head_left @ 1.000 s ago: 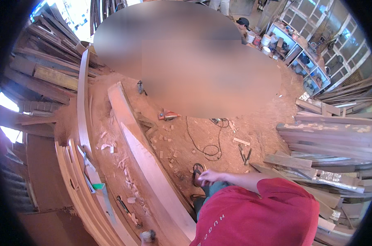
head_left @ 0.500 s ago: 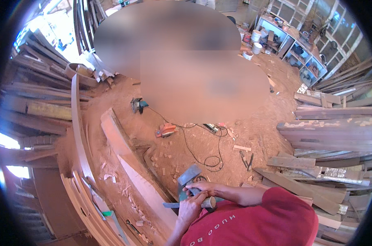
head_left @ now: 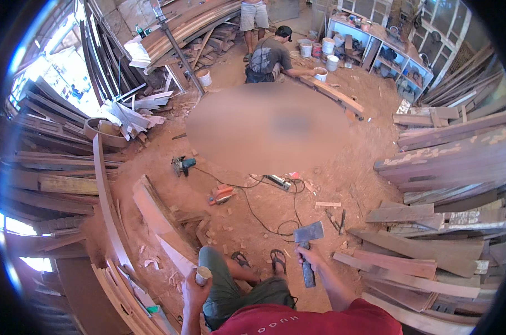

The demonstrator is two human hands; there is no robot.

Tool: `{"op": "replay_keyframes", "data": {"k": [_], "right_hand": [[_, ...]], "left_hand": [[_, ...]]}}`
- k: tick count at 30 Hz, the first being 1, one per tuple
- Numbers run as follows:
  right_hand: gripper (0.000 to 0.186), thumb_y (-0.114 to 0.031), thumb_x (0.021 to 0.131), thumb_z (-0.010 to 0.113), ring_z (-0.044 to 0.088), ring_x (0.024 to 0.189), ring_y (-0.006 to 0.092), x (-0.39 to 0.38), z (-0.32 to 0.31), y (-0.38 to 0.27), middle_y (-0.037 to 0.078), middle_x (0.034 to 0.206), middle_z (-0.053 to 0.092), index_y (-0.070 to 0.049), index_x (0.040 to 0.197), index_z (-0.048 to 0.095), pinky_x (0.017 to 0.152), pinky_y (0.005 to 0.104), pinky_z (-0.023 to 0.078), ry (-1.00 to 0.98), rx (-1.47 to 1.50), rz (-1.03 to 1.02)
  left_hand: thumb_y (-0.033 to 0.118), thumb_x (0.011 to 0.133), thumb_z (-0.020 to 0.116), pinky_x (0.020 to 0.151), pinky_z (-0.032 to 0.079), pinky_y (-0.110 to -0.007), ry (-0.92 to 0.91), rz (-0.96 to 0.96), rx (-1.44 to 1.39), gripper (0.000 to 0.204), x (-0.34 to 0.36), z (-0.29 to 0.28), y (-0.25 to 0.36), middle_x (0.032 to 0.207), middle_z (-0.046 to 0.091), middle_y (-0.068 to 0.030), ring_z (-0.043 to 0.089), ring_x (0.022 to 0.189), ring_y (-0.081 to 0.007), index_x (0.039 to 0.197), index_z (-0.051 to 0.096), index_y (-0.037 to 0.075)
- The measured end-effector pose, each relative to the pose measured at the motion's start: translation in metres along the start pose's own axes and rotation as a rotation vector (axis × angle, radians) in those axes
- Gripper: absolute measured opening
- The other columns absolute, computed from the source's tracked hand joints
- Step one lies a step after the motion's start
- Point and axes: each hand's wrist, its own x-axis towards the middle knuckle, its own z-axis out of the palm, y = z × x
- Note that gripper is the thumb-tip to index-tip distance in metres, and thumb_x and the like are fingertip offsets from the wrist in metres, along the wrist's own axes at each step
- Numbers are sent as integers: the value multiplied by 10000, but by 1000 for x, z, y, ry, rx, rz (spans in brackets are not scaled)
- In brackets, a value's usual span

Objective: The person holds a small cylindrical object in their left hand and repeatedly strikes it with a small axe held in their right hand. They perform this action while sitting on the floor of a workshop, seemingly to sharpen or shape the object.

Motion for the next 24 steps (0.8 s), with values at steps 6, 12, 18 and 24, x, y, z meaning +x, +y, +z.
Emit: {"op": "replay_keyframes", "data": {"k": [6, 12, 18, 24], "right_hand": [[122, -110, 830, 682, 515, 442, 123, -41, 54, 52, 35, 607, 556, -38, 823, 583, 404, 291, 433, 137, -112, -207], [180, -180, 859, 690, 528, 453, 115, -98, 138, 121, 23, 625, 562, -42, 933, 601, 394, 281, 423, 80, -185, -338], [296, -233, 831, 689, 625, 637, 250, -145, 196, 155, 119, 746, 650, -9, 1009, 612, 608, 384, 512, -19, -806, -443], [491, -432, 829, 631, 625, 979, 406, -151, 232, 176, 238, 1062, 644, -71, 1161, 653, 889, 460, 497, -374, -1624, -388]], "left_hand": [[206, 781, 743, 682, 502, -467, -15, -39, 6, 258, -45, -15, -87, 801, 673, -200, 662, 751, -381, 917, 629, 17], [252, 758, 765, 732, 511, -470, -48, -85, -86, 346, -88, -1, -199, 867, 685, -190, 664, 805, -380, 985, 645, 20], [279, 736, 777, 873, 456, -512, 246, -32, -93, 567, -137, 27, -289, 1027, 632, -260, 603, 991, -438, 1149, 561, -43], [138, 809, 722, 829, 479, -425, 381, -102, -484, 421, -168, 10, -299, 972, 621, -199, 603, 866, -337, 1136, 550, -63]]}}
